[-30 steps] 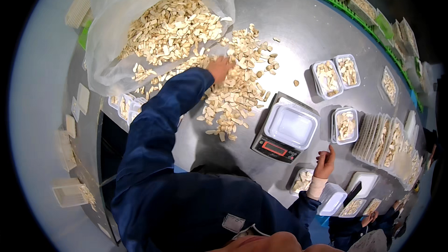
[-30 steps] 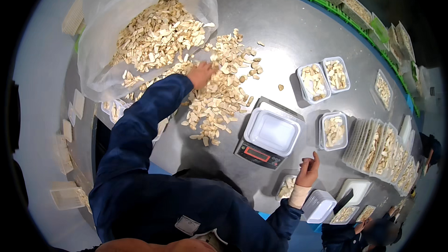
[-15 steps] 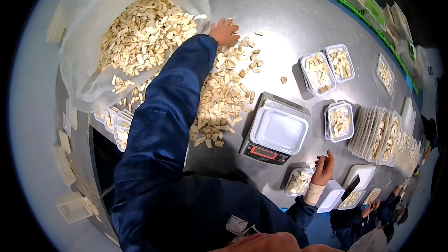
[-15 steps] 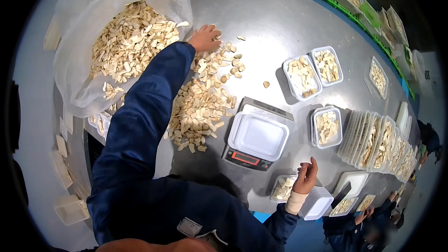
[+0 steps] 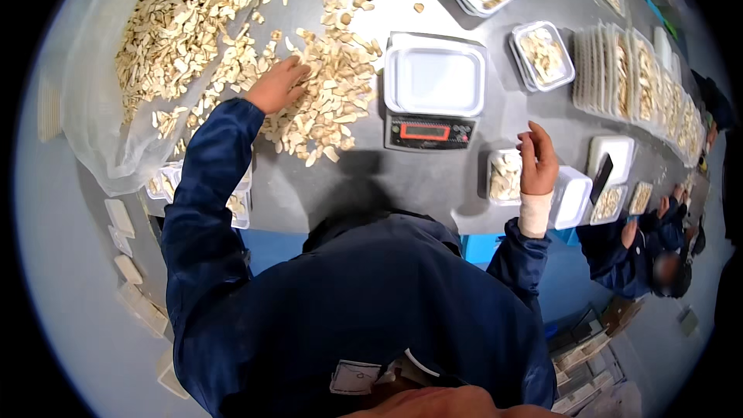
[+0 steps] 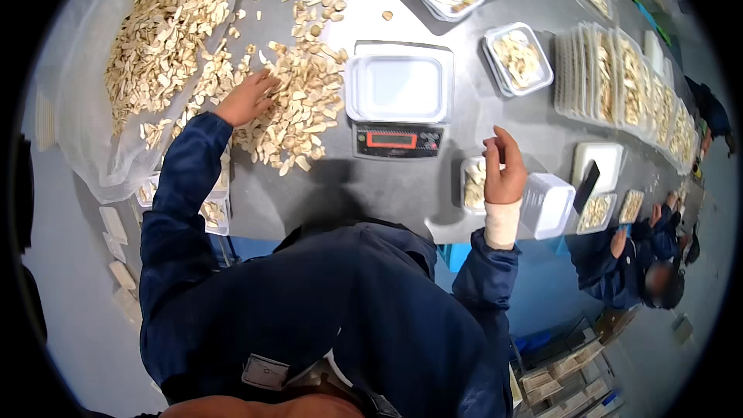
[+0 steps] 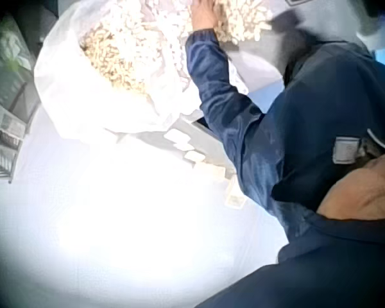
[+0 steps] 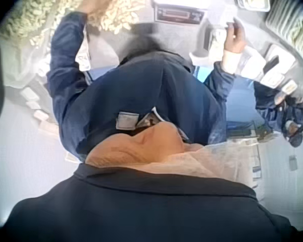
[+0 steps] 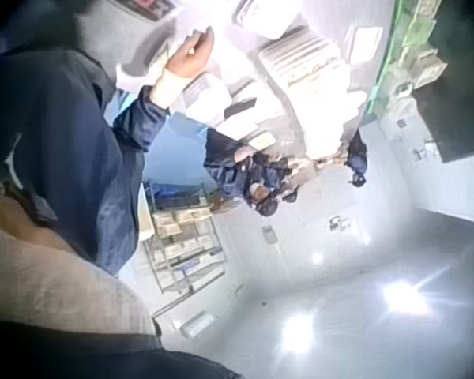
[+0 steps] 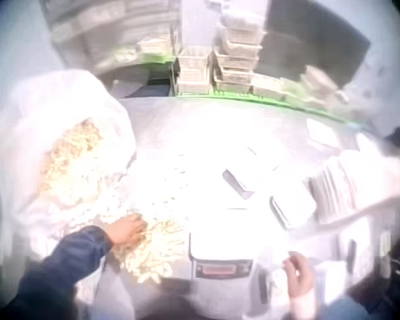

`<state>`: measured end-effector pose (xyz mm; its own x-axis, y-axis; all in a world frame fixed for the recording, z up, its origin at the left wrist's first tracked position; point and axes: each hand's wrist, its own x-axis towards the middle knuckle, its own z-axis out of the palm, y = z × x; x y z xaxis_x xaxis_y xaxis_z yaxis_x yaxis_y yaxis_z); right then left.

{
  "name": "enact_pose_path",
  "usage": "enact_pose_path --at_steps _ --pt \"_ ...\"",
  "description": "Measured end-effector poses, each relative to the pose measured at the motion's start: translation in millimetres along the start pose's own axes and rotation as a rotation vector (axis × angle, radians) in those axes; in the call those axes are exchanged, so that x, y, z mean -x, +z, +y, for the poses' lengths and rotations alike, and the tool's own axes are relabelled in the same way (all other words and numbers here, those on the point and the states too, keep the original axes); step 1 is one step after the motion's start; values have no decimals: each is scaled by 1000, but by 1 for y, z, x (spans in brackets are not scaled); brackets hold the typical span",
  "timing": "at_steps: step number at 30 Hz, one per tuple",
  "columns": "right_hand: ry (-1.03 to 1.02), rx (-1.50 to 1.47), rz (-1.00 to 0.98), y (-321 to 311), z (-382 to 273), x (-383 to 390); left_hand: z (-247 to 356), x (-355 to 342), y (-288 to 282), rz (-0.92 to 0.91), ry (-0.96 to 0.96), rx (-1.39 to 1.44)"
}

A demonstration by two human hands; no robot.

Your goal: The person portions sliced food items from a large pile into small plastic containers using a digital scale. They repeatedly place containers on the scale, add or remove pieces to reach a target weight, then move the filled containers aside and repeat the process.

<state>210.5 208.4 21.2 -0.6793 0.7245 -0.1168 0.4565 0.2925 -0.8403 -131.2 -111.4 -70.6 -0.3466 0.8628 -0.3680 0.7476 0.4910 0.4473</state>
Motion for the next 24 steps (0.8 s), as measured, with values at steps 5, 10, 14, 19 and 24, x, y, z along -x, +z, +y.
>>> enact_pose_path --at_steps 5,10,14,19,24 --pt "-17 76 1 -12 4 32 27 43 29 111 8 -1" --pt "-63 152 -15 -7 44 69 64 77 54 213 70 103" --pt "56 304 33 -17 94 105 98 119 92 184 17 310" --pt "262 349 30 -40 179 154 144 159 154 5 14 533" --pt "256 242 262 -46 243 156 162 162 154 -105 -70 640"
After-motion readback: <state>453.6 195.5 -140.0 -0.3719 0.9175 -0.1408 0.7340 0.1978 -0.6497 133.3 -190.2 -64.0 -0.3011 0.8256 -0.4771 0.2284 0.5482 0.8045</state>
